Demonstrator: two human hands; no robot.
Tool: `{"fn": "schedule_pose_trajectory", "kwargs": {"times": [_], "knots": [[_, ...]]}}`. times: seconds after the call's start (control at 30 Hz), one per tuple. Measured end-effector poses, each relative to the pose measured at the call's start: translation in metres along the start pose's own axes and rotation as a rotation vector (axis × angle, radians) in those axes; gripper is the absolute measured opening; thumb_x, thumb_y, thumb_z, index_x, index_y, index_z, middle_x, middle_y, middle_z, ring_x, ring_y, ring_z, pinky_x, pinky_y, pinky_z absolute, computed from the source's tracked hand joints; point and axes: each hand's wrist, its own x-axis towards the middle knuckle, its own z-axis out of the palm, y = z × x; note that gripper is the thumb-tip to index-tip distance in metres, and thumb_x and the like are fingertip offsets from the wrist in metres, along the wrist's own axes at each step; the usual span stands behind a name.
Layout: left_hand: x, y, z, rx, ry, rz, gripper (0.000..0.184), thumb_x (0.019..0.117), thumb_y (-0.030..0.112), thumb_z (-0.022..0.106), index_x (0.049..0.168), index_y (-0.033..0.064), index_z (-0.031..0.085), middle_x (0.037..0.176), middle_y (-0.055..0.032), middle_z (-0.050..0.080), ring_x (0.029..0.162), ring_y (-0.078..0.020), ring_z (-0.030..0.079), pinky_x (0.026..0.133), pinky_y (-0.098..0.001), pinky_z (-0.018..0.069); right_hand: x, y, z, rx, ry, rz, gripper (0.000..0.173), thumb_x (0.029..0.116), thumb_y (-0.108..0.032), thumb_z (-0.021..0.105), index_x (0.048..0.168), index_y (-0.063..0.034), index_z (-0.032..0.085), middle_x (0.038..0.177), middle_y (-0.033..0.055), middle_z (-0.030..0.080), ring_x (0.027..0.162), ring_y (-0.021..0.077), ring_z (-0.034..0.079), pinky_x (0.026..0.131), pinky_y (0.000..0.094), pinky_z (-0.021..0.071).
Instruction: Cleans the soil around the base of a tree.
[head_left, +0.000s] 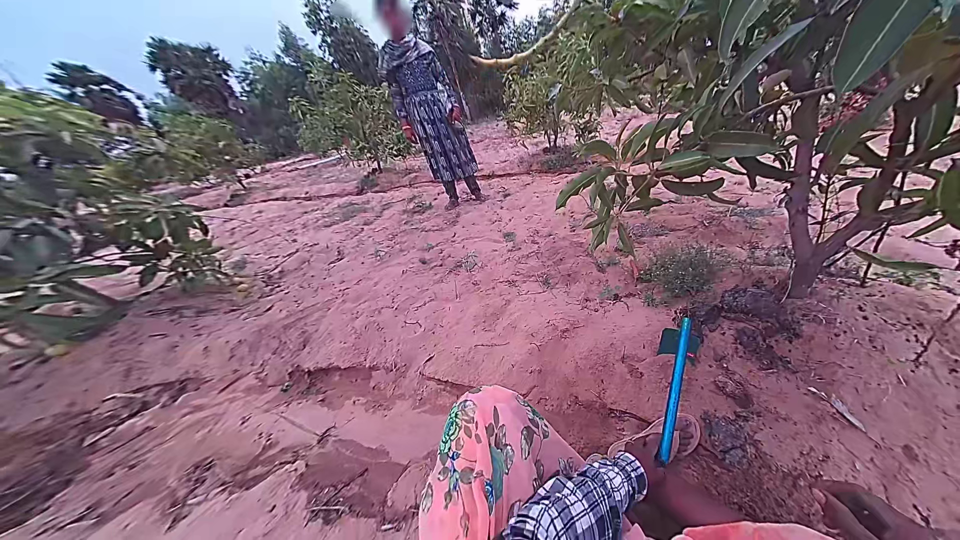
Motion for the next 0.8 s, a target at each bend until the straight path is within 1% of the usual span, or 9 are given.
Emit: {"fn": "schedule_pose_trajectory", "kwargs": {"times": [0.07, 0.13, 0.23, 0.3, 0.37, 0.47, 0.6, 0.7, 0.8], "knots": [[0.016, -0.004, 0.002, -0.022, -0.061, -0.12, 0.067, 0.1053, 0.029, 0.056, 0.162, 0.0035, 0.029, 0.165, -0.0257, 0.029, 0.152, -0.0419, 0.033, 0.124, -0.0579, 0.0279, 0.047, -0.036, 0.04, 0.107, -0.024, -0.152, 0.031, 0.1007, -0.027, 0.063, 0.114, -0.0007, 0.072, 0.094, 0.016, 0.074, 0.083, 0.0284, 0.071, 0.081, 0.0531, 0.0559], [0.022, -0.007, 0.006, -0.056, -0.072, -0.115, 0.065, 0.1051, 0.025, 0.056, 0.161, 0.0022, 0.03, 0.162, -0.0244, 0.037, 0.15, -0.0385, 0.038, 0.123, -0.0557, 0.0303, 0.091, -0.07, 0.075, 0.163, -0.078, -0.13, 0.027, 0.1034, -0.025, 0.062, 0.117, -0.0037, 0.071, 0.097, 0.0118, 0.073, 0.084, 0.0234, 0.07, 0.082, 0.0471, 0.0564], [0.02, -0.009, -0.008, -0.298, 0.016, -0.189, 0.06, 0.1093, 0.026, 0.047, 0.162, 0.0049, 0.027, 0.154, -0.0215, 0.05, 0.142, -0.0343, 0.051, 0.12, -0.0528, 0.0376, 0.151, -0.054, 0.151, 0.04, -0.184, 0.073, 0.045, 0.1019, -0.023, 0.063, 0.142, -0.0043, 0.058, 0.138, 0.0203, 0.061, 0.122, 0.0328, 0.062, 0.106, 0.0489, 0.0487], [0.03, -0.011, -0.018, -0.452, 0.157, -0.244, 0.058, 0.1099, 0.025, 0.046, 0.161, 0.0046, 0.029, 0.15, -0.0207, 0.054, 0.139, -0.0338, 0.054, 0.119, -0.051, 0.0394, 0.162, -0.013, 0.199, -0.062, -0.285, 0.299, 0.082, 0.0984, -0.035, 0.069, 0.161, -0.0003, 0.028, 0.159, 0.0267, 0.04, 0.143, 0.0405, 0.045, 0.117, 0.053, 0.0389], [0.049, -0.013, -0.034, -0.619, 0.302, -0.231, 0.053, 0.1114, 0.02, 0.044, 0.159, 0.0013, 0.031, 0.149, -0.0233, 0.054, 0.139, -0.0357, 0.054, 0.118, -0.0512, 0.0394, 0.159, 0.022, 0.233, 0.041, -0.345, 0.468, 0.09, 0.0986, -0.041, 0.068, 0.161, 0.004, 0.022, 0.153, 0.0298, 0.046, 0.141, 0.0407, 0.048, 0.117, 0.0526, 0.0394], [0.075, 0.006, -0.064, -0.806, 0.395, -0.179, 0.053, 0.111, 0.02, 0.046, 0.158, -0.0008, 0.032, 0.15, -0.0244, 0.052, 0.138, -0.0361, 0.053, 0.114, -0.0525, 0.0431, 0.149, 0.035, 0.262, 0.33, -0.32, 0.542, 0.056, 0.1038, -0.032, 0.063, 0.143, 0.0053, 0.051, 0.131, 0.0288, 0.062, 0.121, 0.0382, 0.062, 0.106, 0.0517, 0.0474], [0.13, 0.037, -0.092, -0.861, 0.256, -0.124, 0.069, 0.1096, 0.028, 0.052, 0.163, 0.0019, 0.017, 0.154, -0.0253, 0.047, 0.14, -0.0369, 0.05, 0.114, -0.0528, 0.0411, 0.146, 0.025, 0.262, 0.289, -0.215, 0.558, 0.052, 0.1059, -0.032, 0.058, 0.146, -0.0001, 0.051, 0.131, 0.0282, 0.063, 0.123, 0.041, 0.062, 0.106, 0.0562, 0.0459], [0.162, 0.05, -0.118, -0.871, 0.251, -0.081, 0.055, 0.1117, 0.025, 0.046, 0.158, 0.0007, 0.03, 0.139, -0.0265, 0.058, 0.118, -0.0364, 0.064, 0.1, -0.051, 0.052, 0.15, 0.025, 0.254, 0.248, -0.134, 0.526, 0.055, 0.1046, -0.041, 0.06, 0.141, 0.0, 0.056, 0.123, 0.0273, 0.067, 0.116, 0.0409, 0.065, 0.103, 0.0572, 0.0478], [0.142, 0.076, -0.169, -0.86, 0.378, 0.094, 0.049, 0.1114, 0.02, 0.045, 0.154, -0.0005, 0.034, 0.129, -0.0228, 0.062, 0.1, -0.0262, 0.07, 0.088, -0.0406, 0.0577, 0.181, 0.01, 0.234, 0.263, -0.066, 0.37, 0.05, 0.1044, -0.04, 0.06, 0.133, 0.001, 0.06, 0.104, 0.0237, 0.069, 0.094, 0.0365, 0.068, 0.089, 0.0558, 0.0518]]}}
